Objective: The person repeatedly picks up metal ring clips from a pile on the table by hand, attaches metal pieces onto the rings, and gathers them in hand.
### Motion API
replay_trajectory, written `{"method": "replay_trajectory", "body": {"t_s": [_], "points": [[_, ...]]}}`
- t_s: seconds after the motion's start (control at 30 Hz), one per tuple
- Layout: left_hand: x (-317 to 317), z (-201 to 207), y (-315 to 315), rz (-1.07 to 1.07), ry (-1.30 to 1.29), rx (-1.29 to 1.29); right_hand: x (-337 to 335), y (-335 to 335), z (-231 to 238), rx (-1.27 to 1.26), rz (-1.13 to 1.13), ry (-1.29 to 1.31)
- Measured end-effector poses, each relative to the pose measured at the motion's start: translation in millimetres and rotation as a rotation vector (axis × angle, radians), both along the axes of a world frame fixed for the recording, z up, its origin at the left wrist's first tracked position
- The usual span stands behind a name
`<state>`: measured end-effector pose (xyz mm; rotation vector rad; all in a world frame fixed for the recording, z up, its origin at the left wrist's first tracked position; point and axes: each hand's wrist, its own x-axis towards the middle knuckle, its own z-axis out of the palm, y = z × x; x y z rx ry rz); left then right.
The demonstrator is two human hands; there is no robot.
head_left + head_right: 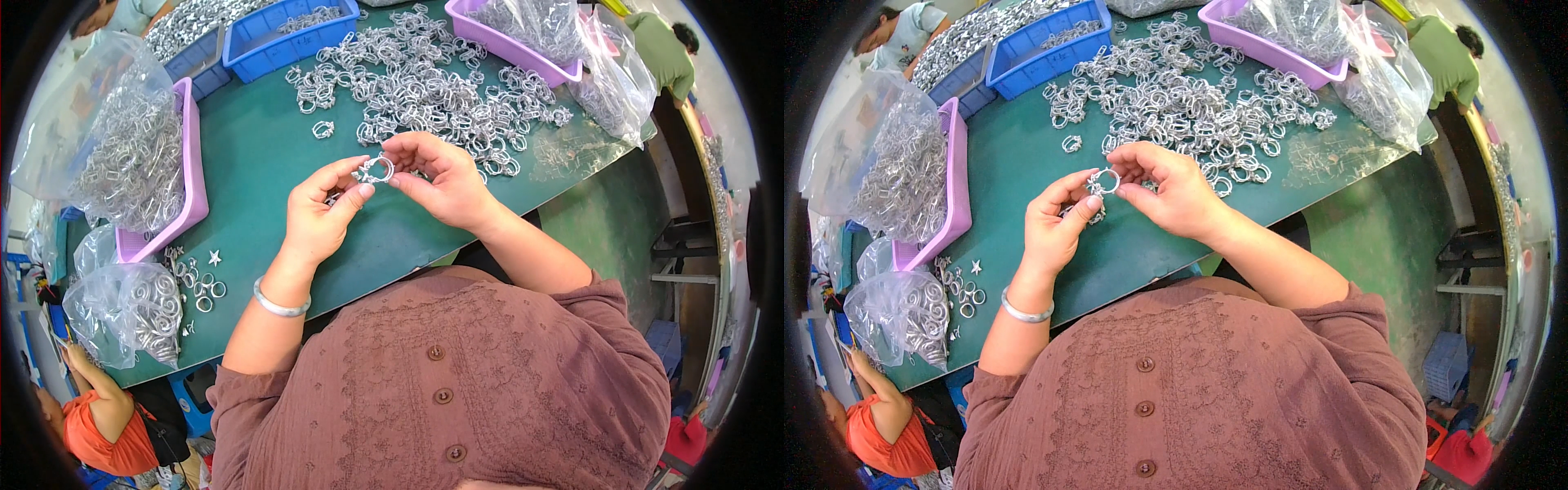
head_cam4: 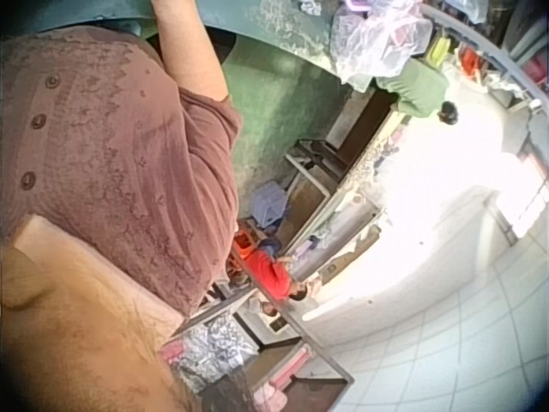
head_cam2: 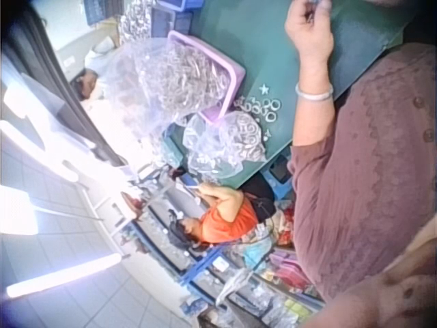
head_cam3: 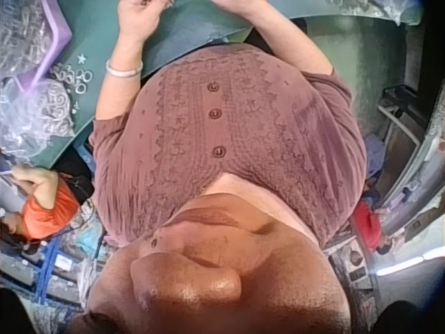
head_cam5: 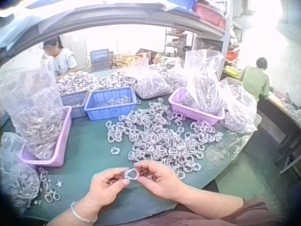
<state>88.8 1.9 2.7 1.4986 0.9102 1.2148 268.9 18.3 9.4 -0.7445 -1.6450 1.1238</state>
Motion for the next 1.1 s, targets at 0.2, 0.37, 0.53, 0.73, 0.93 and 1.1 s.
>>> {"method": "replay_trajectory", "body": {"t_s": [0.2, 0.37, 0.53, 0.73, 0.93, 1.1], "points": [[-5, 3, 3, -0.075, -0.143, -0.256, 1, 1, 0, 0.098, -0.033, -0.044], [-18, 0, 11, -0.131, -0.668, -0.424, 4, 9, 9, 0.238, -0.159, -0.224], [-33, 1, 19, -0.204, -0.971, -0.545, 5, 26, 15, 0.583, -0.287, -0.522], [-39, 2, 23, -0.097, -0.984, -0.537, -14, 27, 7, 0.732, -0.096, -0.866], [-39, 0, 23, 0.048, -0.846, -0.566, -29, 33, 1, 0.815, -0.026, -0.985], [-30, 8, 19, 0.161, -0.607, -0.506, -23, 41, 4, 0.590, 0.037, -0.773]]}}
